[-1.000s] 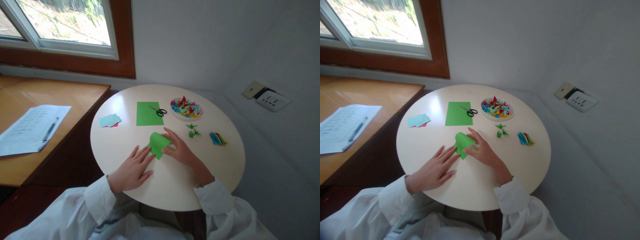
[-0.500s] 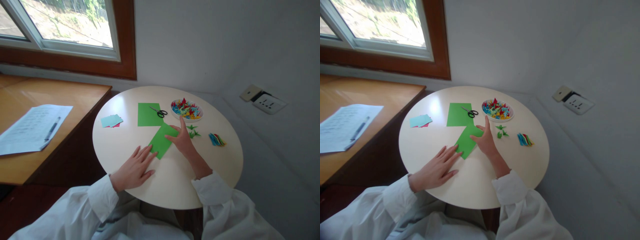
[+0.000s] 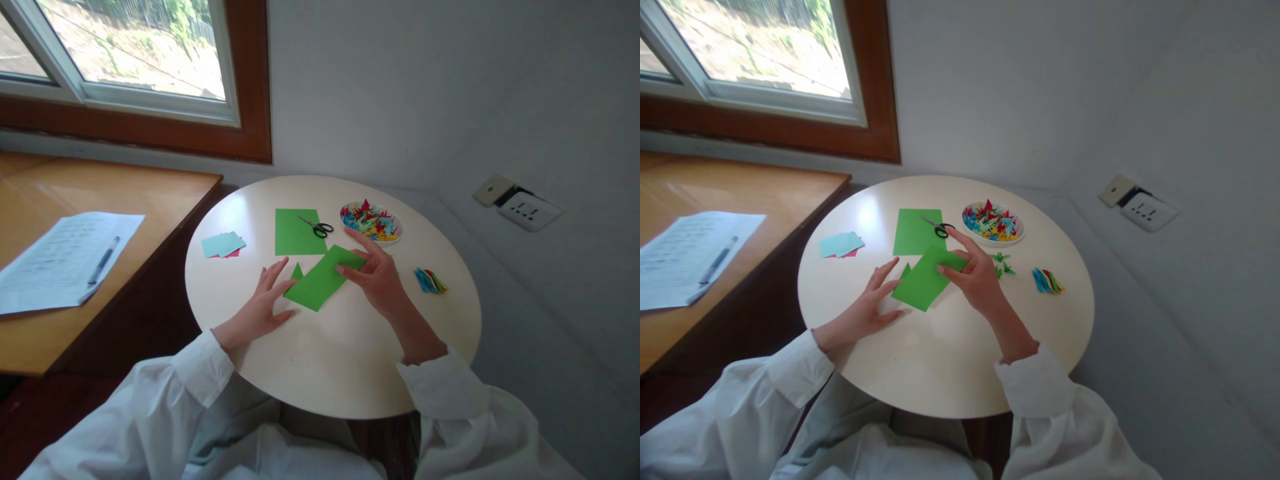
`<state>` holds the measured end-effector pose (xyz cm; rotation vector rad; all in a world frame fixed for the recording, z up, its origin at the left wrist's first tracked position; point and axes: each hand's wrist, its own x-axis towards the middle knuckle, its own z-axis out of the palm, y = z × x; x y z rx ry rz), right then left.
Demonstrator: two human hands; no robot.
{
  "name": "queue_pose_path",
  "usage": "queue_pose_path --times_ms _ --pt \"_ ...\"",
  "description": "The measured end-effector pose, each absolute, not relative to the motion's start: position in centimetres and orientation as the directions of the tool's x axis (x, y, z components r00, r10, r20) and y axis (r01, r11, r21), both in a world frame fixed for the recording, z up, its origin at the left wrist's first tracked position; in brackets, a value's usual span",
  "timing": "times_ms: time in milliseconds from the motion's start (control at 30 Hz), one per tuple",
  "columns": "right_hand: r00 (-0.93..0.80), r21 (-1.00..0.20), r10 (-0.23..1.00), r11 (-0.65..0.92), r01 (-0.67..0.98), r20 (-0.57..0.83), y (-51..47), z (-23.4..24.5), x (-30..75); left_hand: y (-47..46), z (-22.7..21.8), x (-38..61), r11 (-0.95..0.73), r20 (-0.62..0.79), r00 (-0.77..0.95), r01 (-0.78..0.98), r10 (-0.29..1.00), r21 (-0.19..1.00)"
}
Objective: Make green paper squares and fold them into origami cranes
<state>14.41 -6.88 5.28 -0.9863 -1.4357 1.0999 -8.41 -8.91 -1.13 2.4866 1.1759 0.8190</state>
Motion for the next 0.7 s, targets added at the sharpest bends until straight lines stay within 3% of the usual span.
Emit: queue_pose_path --times_ms 200,300,400,600,700 --pt "0.032 -0.963 0.980 0.200 -0.180 0.198 -6.0 4.0 14.7 -8.9 0.0 -8.3 -0.631 0.434 0.459 0.587 0.775 0.507" --pt "0.116 -0.957 0.983 0.167 -0.236 0.143 -5.7 3.4 14.8 -9.0 0.6 -8.3 -0.603 0.431 0.424 0.509 0.796 0.614" --pt "0.152 -0.966 0.985 0.120 -0.231 0.086 -5.7 2.9 15.0 -8.9 1.0 -8.3 -0.481 0.330 0.371 0.465 0.868 0.743" --pt "0.180 -0.995 0.979 0.098 -0.020 0.092 -5.2 0.7 16.0 -8.2 0.9 -8.3 -0.248 0.104 0.284 0.537 0.953 0.807" --pt "0.155 -0.975 0.976 0.122 0.183 0.152 -5.0 -0.7 16.5 -8.0 0.3 -8.1 -0.205 0.072 0.227 0.641 0.971 0.740"
